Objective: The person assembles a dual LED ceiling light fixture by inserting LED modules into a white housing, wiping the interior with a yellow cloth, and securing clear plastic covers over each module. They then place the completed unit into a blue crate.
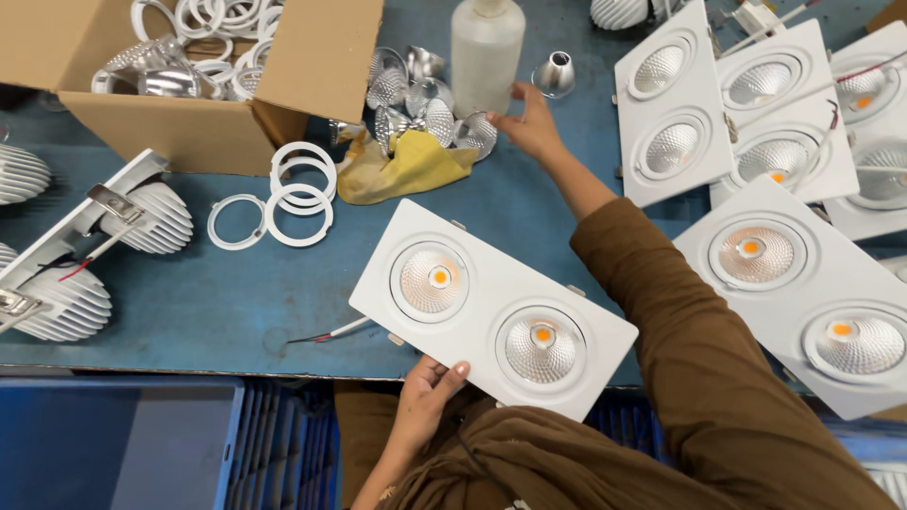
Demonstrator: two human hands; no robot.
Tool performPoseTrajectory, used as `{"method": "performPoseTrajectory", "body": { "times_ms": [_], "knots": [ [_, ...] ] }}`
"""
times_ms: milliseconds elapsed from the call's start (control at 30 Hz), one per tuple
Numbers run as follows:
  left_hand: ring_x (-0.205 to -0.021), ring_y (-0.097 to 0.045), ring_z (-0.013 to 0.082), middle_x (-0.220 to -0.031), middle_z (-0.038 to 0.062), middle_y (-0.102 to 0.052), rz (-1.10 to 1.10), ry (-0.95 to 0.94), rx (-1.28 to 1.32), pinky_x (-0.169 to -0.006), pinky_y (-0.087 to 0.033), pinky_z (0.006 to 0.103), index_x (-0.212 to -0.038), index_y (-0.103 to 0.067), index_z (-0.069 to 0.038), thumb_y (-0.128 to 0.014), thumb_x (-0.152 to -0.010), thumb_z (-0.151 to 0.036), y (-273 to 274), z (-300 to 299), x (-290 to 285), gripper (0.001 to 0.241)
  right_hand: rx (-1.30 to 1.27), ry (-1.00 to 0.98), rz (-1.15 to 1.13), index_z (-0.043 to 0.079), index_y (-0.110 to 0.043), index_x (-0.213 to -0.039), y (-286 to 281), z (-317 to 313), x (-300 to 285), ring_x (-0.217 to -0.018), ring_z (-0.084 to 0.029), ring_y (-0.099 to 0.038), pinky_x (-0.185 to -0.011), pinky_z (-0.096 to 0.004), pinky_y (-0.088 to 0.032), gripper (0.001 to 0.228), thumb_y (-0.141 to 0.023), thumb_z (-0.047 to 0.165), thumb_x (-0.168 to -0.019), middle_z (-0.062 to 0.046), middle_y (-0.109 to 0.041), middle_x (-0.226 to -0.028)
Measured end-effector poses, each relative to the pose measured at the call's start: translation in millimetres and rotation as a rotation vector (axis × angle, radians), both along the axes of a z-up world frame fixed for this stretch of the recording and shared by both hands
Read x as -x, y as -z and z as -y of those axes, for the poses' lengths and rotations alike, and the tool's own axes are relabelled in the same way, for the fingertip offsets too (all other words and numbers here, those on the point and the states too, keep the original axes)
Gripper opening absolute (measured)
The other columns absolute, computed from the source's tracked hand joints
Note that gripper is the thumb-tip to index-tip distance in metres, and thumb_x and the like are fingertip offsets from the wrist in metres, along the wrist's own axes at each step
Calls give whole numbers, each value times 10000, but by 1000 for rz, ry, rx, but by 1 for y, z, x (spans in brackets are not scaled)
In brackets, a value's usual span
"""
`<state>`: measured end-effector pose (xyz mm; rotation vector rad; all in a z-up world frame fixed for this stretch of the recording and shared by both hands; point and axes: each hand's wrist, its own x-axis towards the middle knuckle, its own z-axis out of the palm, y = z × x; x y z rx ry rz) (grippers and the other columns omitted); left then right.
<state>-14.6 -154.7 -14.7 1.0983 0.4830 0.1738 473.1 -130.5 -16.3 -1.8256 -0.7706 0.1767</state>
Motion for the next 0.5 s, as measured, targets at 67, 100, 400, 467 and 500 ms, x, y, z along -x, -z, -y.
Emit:
{"method": "performPoseTrajectory", "body": {
  "times_ms": [67, 100, 400, 467, 500],
  "knots": [
    [-1012, -654, 131, -1119, 102, -730, 5, -39, -19, -928, -526, 296, -1278, -636, 34, -676, -960, -206, -6, 3, -3, 400, 63, -64, -222, 41, -523, -1377, -7, 18, 23, -1083, -209, -699, -751, -339, -603, 692, -811, 343, -824, -121, -605, -1354],
    [-1022, -651, 131, -1135, 100, -724, 1, -66, -18, -939, -523, 296, -1285, -630, 29, -675, -956, -204, -10, 5, -4, 406, 78, -79, -156, 41, -565, -1351, -9, 28, 33, -1097, -209, -705, -781, -336, -606, 635, -810, 336, -844, -118, -636, -1333],
    [-1031, -642, 122, -1151, 87, -725, 37, -140, -53, -978, -490, 313, -1302, -601, 27, -668, -956, -215, -29, 15, -11, 427, 385, 127, 480, 97, -625, -1333, -36, 101, -18, -1147, -347, -657, -943, -449, -541, 525, -810, 323, -897, -163, -617, -1334],
    [-1020, -648, 126, -1143, 90, -738, 42, -134, -56, -968, -490, 314, -1293, -607, 37, -666, -958, -217, -27, 14, -12, 424, 520, 178, 570, 121, -570, -1401, -36, 96, -34, -1186, -416, -596, -934, -499, -517, 615, -815, 330, -877, -201, -548, -1370],
    [-1015, -651, 128, -1140, 92, -742, 45, -131, -60, -961, -493, 313, -1290, -609, 41, -665, -960, -216, -26, 13, -12, 423, 554, 194, 532, 151, -543, -1426, -36, 89, -41, -1198, -420, -586, -940, -505, -513, 652, -814, 338, -863, -200, -523, -1387]
  ]
}}
